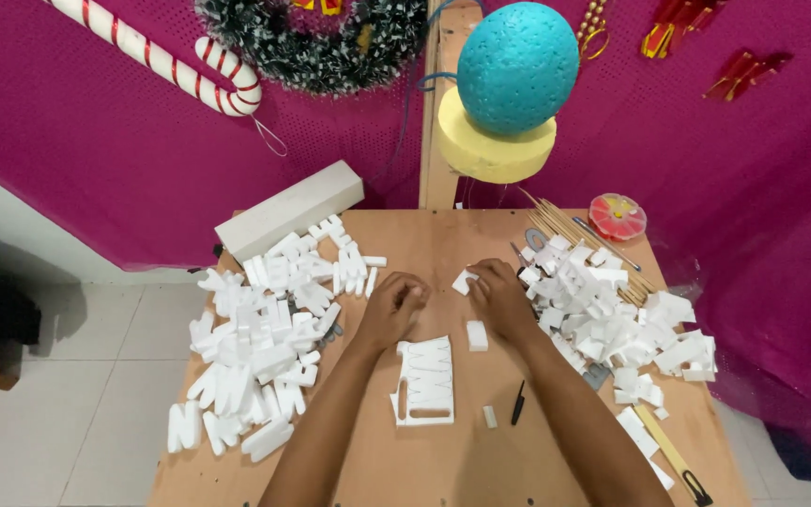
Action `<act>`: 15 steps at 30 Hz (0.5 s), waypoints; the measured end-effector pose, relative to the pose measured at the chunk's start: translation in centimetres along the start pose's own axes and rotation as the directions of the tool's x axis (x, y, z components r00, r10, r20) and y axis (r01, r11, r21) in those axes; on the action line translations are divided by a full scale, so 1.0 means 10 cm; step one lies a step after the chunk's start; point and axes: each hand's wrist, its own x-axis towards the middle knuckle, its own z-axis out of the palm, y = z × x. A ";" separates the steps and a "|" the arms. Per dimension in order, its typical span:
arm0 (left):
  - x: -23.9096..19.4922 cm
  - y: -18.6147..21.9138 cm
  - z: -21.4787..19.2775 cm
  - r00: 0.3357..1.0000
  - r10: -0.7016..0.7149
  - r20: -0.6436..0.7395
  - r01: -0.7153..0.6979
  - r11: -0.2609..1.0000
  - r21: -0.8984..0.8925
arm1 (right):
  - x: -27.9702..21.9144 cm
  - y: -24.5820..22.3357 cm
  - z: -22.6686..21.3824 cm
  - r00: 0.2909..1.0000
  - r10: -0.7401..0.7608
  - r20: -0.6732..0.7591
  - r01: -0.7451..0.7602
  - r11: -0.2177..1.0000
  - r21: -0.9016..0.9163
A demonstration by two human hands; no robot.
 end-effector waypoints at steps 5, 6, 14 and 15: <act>0.21 -0.02 0.02 0.999 0.031 0.015 -0.032 0.993 0.114 | 0.16 -0.11 0.00 0.999 -0.037 0.018 0.036 0.999 0.039; 0.26 -0.05 0.03 0.999 0.036 0.027 -0.040 0.989 0.142 | 0.18 -0.12 0.02 1.000 -0.019 0.021 0.018 0.998 0.052; 0.49 -0.14 0.04 0.999 0.041 0.012 -0.042 0.993 0.114 | 0.27 -0.29 -0.09 0.995 0.093 0.033 -0.098 0.971 0.217; 0.52 -0.15 0.05 0.999 0.051 0.008 -0.052 0.991 0.122 | 0.26 -0.28 -0.08 0.995 0.101 0.019 -0.103 0.969 0.225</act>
